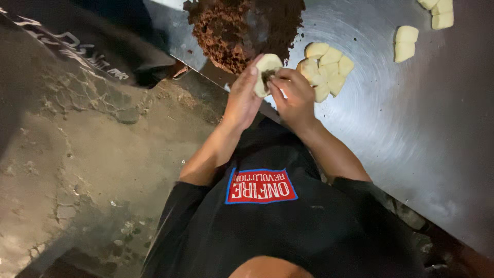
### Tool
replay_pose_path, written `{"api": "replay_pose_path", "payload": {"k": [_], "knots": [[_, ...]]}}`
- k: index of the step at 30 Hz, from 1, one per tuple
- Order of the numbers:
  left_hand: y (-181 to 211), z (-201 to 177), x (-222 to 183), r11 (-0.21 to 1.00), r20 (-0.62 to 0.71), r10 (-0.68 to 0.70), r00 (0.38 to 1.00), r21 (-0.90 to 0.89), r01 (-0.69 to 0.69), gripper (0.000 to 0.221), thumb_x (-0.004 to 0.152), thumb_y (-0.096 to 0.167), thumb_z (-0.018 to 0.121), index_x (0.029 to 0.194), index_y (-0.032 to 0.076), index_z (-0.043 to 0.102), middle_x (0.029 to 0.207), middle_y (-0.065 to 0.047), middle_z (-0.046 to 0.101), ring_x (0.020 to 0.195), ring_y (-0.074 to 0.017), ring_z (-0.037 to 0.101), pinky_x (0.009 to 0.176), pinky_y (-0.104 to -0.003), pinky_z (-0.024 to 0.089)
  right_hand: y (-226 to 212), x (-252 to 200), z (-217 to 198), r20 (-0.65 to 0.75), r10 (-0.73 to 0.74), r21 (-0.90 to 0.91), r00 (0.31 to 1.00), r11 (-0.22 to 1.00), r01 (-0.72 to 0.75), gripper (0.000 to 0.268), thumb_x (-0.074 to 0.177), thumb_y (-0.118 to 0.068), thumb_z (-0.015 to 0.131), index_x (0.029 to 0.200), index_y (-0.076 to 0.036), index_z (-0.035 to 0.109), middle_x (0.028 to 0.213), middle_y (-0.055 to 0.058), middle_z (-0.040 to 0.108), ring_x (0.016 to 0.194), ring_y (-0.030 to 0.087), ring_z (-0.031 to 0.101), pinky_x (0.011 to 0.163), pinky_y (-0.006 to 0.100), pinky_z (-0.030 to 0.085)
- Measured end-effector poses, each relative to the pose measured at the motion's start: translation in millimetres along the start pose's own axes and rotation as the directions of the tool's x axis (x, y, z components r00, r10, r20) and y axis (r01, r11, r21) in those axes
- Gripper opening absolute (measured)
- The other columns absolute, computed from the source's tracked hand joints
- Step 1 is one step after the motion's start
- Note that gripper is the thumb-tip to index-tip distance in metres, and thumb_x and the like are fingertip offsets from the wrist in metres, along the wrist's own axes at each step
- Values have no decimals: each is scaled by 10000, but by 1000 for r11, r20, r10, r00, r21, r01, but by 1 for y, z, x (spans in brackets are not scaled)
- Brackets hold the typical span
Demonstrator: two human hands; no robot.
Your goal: The person places a dark paste onto small pieces of dough and folds them closed by hand on a metal table.
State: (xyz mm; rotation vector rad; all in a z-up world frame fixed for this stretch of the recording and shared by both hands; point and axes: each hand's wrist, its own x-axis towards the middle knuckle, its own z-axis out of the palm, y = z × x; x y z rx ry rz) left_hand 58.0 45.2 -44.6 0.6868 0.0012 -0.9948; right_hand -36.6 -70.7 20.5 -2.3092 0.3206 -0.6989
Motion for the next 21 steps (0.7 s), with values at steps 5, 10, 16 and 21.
{"api": "replay_pose_path", "payload": {"k": [5, 10, 16, 21], "knots": [[-7, 7, -4, 999, -42, 47, 998, 16, -47, 506, 1099, 169, 528, 1561, 16, 387, 1491, -142, 527, 1351, -237, 552, 1165, -404, 462, 6, -23, 3, -164, 133, 258, 977, 962, -88, 120, 1024, -22, 686, 1128, 38, 679, 1139, 151, 677, 1027, 259, 693, 870, 375, 573], [-19, 7, 4, 997, -79, 0, 997, -75, -6, 472, 1130, 211, 459, 1544, -11, 417, 1493, -165, 541, 1370, -269, 552, 1168, -415, 470, 69, -37, 11, 342, 662, 848, 666, 88, -523, 246, 1000, -83, 603, 1237, -60, 667, 1032, 53, 703, 892, 155, 680, 796, 295, 580], [-54, -13, 30, 957, -302, 216, 929, 256, -140, 481, 1129, 231, 453, 1509, -64, 455, 1460, -175, 574, 1323, -272, 584, 1137, -423, 500, 121, -29, 18, 416, 737, 897, 532, -238, -372, 121, 1030, -72, 634, 956, 12, 681, 807, 97, 678, 640, 171, 609, 629, 322, 528], [-56, -1, 36, 787, -387, 344, 855, 615, -38, 591, 1173, 358, 378, 1624, -18, 314, 1586, -114, 455, 1436, -197, 471, 1186, -333, 374, 93, -11, 31, 117, 527, 798, 842, 455, -396, 133, 1043, -67, 653, 1093, 55, 671, 1009, 114, 652, 857, 205, 671, 793, 356, 602]]}}
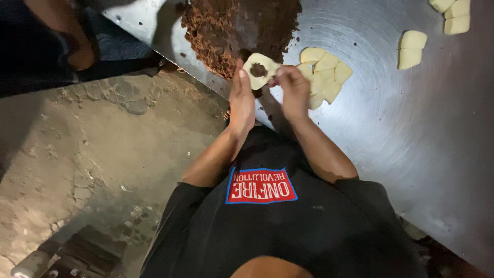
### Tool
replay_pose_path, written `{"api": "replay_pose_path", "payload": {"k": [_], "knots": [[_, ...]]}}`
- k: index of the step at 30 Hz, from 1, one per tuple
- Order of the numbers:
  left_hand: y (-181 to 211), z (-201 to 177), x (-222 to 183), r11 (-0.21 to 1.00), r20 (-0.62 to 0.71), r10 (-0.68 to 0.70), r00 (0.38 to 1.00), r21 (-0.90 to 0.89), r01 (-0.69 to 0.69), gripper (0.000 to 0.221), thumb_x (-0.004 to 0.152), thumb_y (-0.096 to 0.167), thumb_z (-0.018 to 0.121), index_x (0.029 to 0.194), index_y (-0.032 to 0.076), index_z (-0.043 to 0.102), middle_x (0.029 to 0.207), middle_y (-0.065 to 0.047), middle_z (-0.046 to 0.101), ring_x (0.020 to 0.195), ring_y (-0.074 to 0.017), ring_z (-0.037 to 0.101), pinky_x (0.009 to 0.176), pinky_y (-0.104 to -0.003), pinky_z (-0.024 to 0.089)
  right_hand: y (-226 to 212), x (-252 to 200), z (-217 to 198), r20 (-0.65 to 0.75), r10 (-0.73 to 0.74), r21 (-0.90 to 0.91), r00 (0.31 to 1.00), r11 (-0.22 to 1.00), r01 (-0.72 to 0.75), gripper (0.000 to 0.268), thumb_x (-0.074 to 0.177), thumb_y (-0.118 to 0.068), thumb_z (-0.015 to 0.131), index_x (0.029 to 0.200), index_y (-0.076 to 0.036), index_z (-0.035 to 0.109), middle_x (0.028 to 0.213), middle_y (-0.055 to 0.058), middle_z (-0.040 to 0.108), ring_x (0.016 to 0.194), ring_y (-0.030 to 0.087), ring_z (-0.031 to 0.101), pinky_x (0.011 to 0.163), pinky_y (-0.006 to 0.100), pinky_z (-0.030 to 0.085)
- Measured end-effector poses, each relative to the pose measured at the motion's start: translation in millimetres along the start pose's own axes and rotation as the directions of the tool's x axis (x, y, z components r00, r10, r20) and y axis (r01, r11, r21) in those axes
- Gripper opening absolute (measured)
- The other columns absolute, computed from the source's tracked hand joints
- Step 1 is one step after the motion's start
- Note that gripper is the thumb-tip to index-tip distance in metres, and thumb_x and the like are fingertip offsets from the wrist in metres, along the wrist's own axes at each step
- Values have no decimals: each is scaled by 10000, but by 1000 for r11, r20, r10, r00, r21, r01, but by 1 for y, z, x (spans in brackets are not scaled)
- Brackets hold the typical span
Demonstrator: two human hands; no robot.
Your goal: The person places a dark paste onto small pieces of dough and folds them closed by hand on a metal table.
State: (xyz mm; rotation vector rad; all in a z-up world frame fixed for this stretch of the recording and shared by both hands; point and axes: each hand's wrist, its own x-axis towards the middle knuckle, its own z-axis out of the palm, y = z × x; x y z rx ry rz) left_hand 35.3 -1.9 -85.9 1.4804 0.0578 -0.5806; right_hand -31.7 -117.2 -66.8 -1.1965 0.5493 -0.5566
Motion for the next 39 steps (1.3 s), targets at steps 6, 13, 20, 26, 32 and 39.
{"api": "replay_pose_path", "payload": {"k": [6, 13, 20, 26, 32, 39], "knots": [[64, -20, -14, 943, 370, -288, 884, -50, 328, 794, 1080, 339, 551, 1631, 64, 51, 1383, 16, 475, 1258, -142, 589, 1052, -312, 512, -50, -14, 2, 544, -390, -653, 743, 359, 667, 268, 930, 1, 746, 1182, 46, 668, 1142, 168, 633, 1006, 324, 676, 874, 393, 564], [87, -52, -36, 996, 617, 72, 784, -78, -30, 552, 1052, 80, 714, 1547, -2, 485, 1362, -165, 652, 1220, -221, 612, 1071, -377, 527, -96, -62, 8, 500, -573, -656, 649, 239, 716, 279, 816, -54, 834, 1038, -86, 668, 1032, 130, 537, 925, 311, 585, 817, 406, 515], [113, -34, -85, 803, 359, 544, 758, 39, -595, 575, 961, -25, 671, 1452, -36, 373, 1506, -287, 453, 1401, -344, 465, 1161, -365, 443, -79, -68, 48, -50, -393, -251, 918, 895, 369, 277, 965, 43, 754, 1163, -40, 579, 1109, 117, 597, 967, 201, 602, 808, 338, 542], [137, -56, -103, 865, 677, 315, 665, 83, -495, 697, 1003, 18, 541, 1617, -20, 211, 1625, -241, 401, 1395, -280, 504, 1092, -303, 440, -89, -85, 61, 224, -719, -668, 657, 378, 641, 336, 905, 60, 710, 1215, 43, 581, 1100, 200, 548, 981, 294, 579, 817, 390, 522], [124, -45, -100, 880, 412, 447, 794, -43, -473, 366, 1082, 119, 641, 1408, 37, 497, 1362, -102, 594, 1238, -190, 592, 1059, -304, 499, -124, -85, 23, 76, -247, -322, 966, 911, 258, 150, 1021, 8, 682, 1169, 6, 655, 1089, 137, 643, 786, 184, 665, 632, 296, 558], [115, -41, -90, 993, 507, 62, 859, -121, -1, 259, 1071, 204, 596, 1262, 29, 600, 1117, -12, 652, 993, -82, 614, 860, -239, 545, -161, -84, 18, 595, -542, -534, 594, 285, 796, 294, 934, -80, 828, 1165, 3, 666, 1104, 113, 598, 855, 275, 653, 750, 371, 553]]}}
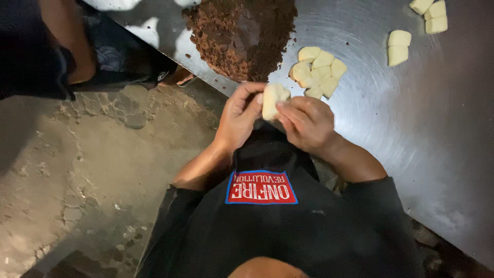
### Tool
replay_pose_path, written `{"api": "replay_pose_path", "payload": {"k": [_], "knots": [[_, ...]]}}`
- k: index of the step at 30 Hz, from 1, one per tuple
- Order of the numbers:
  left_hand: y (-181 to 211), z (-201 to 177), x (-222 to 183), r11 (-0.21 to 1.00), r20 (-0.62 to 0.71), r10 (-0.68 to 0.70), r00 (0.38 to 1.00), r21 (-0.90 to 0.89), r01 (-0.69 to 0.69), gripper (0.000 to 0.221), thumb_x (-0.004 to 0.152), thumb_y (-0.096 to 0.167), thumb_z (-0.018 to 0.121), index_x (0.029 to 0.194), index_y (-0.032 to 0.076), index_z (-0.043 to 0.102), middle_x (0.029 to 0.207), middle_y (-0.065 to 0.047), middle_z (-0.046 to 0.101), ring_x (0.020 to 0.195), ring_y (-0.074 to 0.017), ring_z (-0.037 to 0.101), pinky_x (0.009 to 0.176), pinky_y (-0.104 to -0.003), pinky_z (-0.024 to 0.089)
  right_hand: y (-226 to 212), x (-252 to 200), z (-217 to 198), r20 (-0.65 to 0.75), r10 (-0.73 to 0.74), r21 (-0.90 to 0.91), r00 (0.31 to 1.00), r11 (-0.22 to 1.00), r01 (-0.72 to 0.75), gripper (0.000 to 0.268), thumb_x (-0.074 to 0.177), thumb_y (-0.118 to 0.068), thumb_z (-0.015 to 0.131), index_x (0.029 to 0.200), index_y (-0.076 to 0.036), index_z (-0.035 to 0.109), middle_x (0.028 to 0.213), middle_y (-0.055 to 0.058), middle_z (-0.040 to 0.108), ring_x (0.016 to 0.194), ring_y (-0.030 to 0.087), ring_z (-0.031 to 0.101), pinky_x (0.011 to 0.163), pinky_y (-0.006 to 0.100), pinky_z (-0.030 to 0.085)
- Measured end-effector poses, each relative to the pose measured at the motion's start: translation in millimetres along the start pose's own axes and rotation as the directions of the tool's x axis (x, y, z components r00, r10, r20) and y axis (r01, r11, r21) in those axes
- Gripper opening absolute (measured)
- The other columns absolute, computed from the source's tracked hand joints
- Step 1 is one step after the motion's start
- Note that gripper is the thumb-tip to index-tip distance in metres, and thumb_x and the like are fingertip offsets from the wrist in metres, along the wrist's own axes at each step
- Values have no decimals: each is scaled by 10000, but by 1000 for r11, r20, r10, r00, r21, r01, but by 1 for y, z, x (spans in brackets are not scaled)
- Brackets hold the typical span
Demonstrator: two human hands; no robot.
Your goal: The person places a dark paste onto small pieces of dough and folds them closed by hand on a metal table.
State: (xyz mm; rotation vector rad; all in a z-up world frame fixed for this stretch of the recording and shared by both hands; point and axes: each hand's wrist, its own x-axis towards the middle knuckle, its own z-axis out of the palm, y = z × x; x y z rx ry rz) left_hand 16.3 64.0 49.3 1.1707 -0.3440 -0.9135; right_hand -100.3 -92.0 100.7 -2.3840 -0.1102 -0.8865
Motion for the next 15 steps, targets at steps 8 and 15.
{"api": "replay_pose_path", "payload": {"k": [8, 15], "knots": [[14, 18, -14, 801, 126, 481, 867, 339, -494, 149, 1135, 154, 535, 1136, 5, 547, 1198, -126, 573, 1094, -178, 581, 985, -294, 502, 10, -14, 1, 33, 309, 629, 950, 732, -260, 292, 959, -199, 804, 1095, 3, 643, 1014, 112, 647, 808, 168, 608, 647, 267, 491], [-9, 2, 8, 983, -230, 178, 957, 80, -164, 535, 1168, 402, 335, 899, 25, 602, 822, -61, 611, 752, -128, 559, 694, -279, 485, -31, -19, 28, -63, 212, 199, 975, 960, -196, 280, 948, -136, 829, 1141, 30, 712, 1030, 142, 675, 806, 193, 654, 679, 306, 524]]}}
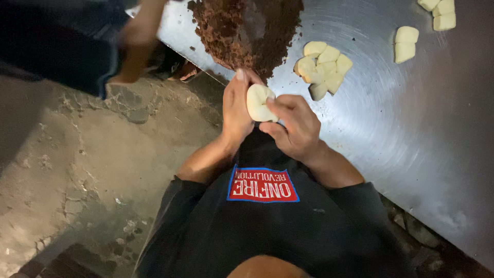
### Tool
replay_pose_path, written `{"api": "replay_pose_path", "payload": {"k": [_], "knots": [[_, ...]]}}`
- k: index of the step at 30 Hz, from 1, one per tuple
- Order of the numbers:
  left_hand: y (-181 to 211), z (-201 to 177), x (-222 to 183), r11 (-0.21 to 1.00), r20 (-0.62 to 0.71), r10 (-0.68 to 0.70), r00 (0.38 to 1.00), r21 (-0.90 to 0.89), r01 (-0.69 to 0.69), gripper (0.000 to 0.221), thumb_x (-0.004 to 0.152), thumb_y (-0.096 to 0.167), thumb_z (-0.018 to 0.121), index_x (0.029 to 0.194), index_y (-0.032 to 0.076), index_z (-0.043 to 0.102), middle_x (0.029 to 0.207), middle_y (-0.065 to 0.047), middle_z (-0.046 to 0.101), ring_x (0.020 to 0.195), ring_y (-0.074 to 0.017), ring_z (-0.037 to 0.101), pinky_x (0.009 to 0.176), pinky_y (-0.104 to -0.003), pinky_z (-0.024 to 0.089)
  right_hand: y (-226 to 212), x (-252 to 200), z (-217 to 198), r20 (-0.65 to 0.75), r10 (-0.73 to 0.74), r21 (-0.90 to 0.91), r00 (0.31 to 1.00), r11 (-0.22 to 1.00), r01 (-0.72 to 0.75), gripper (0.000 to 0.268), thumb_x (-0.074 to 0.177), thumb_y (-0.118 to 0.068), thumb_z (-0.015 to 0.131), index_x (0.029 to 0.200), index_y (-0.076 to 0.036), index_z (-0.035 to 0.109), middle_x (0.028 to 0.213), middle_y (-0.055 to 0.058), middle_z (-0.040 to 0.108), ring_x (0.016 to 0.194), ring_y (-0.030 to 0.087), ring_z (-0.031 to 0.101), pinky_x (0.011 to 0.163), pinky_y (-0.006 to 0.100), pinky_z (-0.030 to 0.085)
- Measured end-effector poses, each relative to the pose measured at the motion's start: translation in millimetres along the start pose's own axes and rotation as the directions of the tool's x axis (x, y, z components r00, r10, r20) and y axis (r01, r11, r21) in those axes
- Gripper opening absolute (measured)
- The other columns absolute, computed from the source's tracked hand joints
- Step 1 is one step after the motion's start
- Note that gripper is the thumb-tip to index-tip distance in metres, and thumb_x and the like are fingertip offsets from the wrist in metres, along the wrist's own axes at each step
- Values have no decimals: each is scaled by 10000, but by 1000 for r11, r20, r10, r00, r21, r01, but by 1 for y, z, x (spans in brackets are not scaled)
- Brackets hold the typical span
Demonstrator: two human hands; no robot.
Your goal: The person places a dark paste onto small pieces of dough and folds them closed by hand on a metal table.
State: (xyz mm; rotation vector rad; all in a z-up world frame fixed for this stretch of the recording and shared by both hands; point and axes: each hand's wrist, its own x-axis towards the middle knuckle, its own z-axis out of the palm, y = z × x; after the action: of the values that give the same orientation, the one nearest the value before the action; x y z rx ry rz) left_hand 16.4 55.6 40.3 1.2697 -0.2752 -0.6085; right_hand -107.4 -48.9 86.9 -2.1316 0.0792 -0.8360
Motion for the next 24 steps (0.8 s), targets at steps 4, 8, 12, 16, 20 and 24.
{"api": "replay_pose_path", "payload": {"k": [4, 8, 12, 16, 20, 24], "knots": [[1, -2, 1, 992, 140, -121, 983, 42, 116, 573, 1138, 456, 325, 879, 40, 622, 790, -33, 605, 732, -101, 545, 678, -274, 479, -12, 27, -28, 157, -56, -83, 986, 994, 70, 333, 828, -226, 890, 1031, -40, 702, 964, 142, 623, 803, 239, 634, 675, 350, 522], [8, 5, -7, 913, 292, -316, 903, -165, 373, 589, 1082, 550, 348, 847, 81, 616, 692, -36, 619, 510, -100, 521, 446, -255, 411, -20, 50, -52, 400, 94, 125, 912, 980, -156, 461, 868, -212, 841, 1186, 26, 607, 1111, 144, 627, 880, 225, 673, 742, 335, 558], [-2, 15, 4, 631, 246, -651, 718, -351, 692, 489, 991, 598, 479, 907, 154, 666, 611, -12, 578, 372, -129, 503, 276, -260, 302, -24, 47, -33, 349, 15, -257, 937, 963, 81, 233, 967, -46, 801, 1149, 0, 665, 1081, 126, 652, 907, 271, 692, 769, 369, 568], [-27, 11, 19, 564, 293, -631, 718, -463, 684, 520, 1018, 583, 529, 875, 93, 631, 686, -59, 636, 482, -174, 583, 395, -295, 424, -37, 34, -11, 275, -124, -411, 953, 881, 233, 396, 800, -62, 742, 1141, 103, 628, 1061, 219, 607, 858, 361, 652, 738, 412, 565], [-49, 8, 20, 596, 326, -620, 714, -397, 698, 528, 1044, 579, 508, 855, 101, 628, 666, -44, 616, 495, -174, 604, 393, -305, 467, -12, 20, -7, 240, -100, -354, 966, 917, 183, 284, 923, 24, 741, 1197, 6, 673, 1150, 169, 640, 973, 346, 688, 820, 412, 575], [-46, 8, 18, 750, 361, -552, 751, -179, 637, 563, 1025, 554, 464, 892, 53, 685, 680, -62, 659, 494, -162, 622, 341, -304, 454, 6, 21, -31, 277, 93, -197, 957, 980, -38, 254, 945, -94, 808, 1145, -16, 672, 1148, 190, 624, 981, 328, 688, 800, 381, 576]]}}
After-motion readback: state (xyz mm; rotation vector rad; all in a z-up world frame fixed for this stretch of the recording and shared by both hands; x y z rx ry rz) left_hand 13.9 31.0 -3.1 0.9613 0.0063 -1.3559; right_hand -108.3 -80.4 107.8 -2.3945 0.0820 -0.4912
